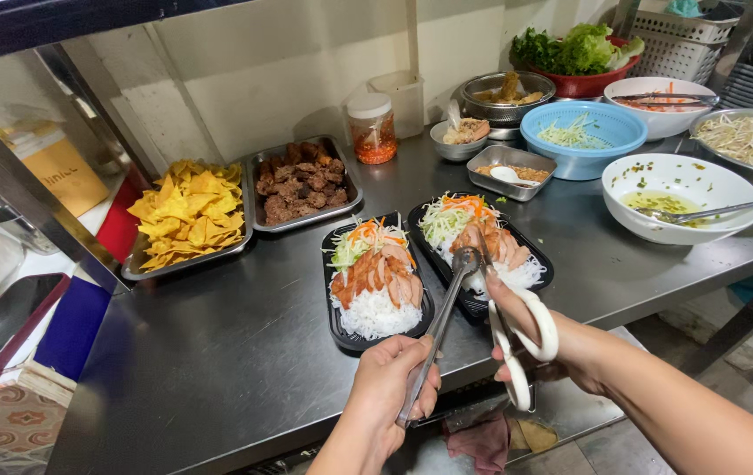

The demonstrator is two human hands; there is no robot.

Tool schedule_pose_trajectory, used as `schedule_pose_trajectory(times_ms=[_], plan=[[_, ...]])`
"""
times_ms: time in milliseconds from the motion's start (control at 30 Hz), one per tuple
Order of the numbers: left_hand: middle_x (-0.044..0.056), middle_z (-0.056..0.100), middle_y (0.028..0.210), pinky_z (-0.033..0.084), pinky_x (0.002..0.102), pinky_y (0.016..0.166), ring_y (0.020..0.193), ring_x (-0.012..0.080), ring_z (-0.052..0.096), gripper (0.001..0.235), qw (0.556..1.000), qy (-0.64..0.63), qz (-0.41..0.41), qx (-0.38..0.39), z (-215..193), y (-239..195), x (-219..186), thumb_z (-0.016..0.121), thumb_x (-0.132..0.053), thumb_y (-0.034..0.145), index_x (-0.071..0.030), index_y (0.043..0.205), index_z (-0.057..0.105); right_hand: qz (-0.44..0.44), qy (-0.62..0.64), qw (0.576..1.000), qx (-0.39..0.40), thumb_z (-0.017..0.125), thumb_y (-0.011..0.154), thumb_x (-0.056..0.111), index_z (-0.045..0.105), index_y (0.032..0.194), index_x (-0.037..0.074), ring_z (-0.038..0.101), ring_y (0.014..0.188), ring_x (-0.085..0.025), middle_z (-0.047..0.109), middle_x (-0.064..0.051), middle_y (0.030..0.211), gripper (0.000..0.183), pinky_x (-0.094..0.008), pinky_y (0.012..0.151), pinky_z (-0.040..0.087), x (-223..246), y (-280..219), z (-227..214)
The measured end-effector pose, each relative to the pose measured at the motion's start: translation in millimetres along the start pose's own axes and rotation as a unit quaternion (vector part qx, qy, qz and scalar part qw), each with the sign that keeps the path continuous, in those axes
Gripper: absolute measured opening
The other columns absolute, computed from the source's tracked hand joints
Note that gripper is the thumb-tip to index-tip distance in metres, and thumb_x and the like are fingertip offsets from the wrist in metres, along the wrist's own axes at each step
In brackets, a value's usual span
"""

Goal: The person assembles two noodle dishes in black trays by layering shredded vegetables, sliced meat, and fried chips, then drizzling sauce and sprinkling crushed peanuts. They use tongs, scissors, and a ladle to handle and cut ingredients before placing lids on the trays.

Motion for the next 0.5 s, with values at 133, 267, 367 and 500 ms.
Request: schedule_pose_trajectory(times_ms=[133, 267, 367, 500], plan=[[0.011, 0.062, 0.062, 0.033, 0.028, 0.031, 0.036, 0.0166, 0.051, 0.019, 1.000, 0.024, -0.002, -0.006, -4.1, 4.9, -6.4, 0.065, -0.017, 0.097, 0.001, 0.093, 0.060, -0.091, 0.022, 0.995, -0.027, 0.056, 0.087, 0.070, 0.071, 0.093, 0.003, 0.053, 0.049, -0.015, 0.058, -0.007, 0.066, 0.069, -0.029, 0.046, 0.041, 9.8, 10.1, 2.7], [0.012, 0.063, 0.062, 0.033, 0.028, 0.031, 0.036, 0.0166, 0.051, 0.021, 1.000, 0.002, 0.007, -0.005, -5.2, 7.7, -3.0, 0.066, -0.017, 0.097, 0.002, 0.092, 0.060, -0.095, 0.069, 0.993, 0.001, 0.053, 0.092, 0.064, 0.066, 0.094, 0.006, 0.053, 0.048, -0.015, 0.057, -0.006, 0.065, 0.059, -0.030, 0.046, 0.044, 10.9, 3.0, 9.3], [0.012, 0.063, 0.061, 0.032, 0.028, 0.030, 0.036, 0.0168, 0.051, 0.022, 1.000, -0.004, 0.010, -0.004, -7.6, 7.4, -2.0, 0.066, -0.017, 0.097, 0.002, 0.090, 0.059, -0.085, 0.092, 0.992, 0.033, 0.051, 0.093, 0.067, 0.063, 0.093, 0.007, 0.056, 0.050, -0.017, 0.058, -0.006, 0.065, 0.061, -0.032, 0.048, 0.047, 11.7, -13.4, 7.6], [0.012, 0.063, 0.060, 0.031, 0.029, 0.030, 0.034, 0.0179, 0.051, 0.021, 1.000, 0.019, 0.013, -0.017, -7.4, 5.7, -6.5, 0.066, -0.018, 0.096, 0.001, 0.091, 0.058, -0.063, 0.119, 0.990, 0.046, 0.045, 0.095, 0.068, 0.061, 0.098, 0.006, 0.061, 0.055, -0.021, 0.061, -0.008, 0.070, 0.064, -0.036, 0.053, 0.051, 6.5, -33.4, -5.0]])
Point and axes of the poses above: each hand's wrist, its own y-axis towards the middle knuckle, its own z-axis out of the palm, x = y × z, the point moved 6 cm from there along y, towards the middle knuckle
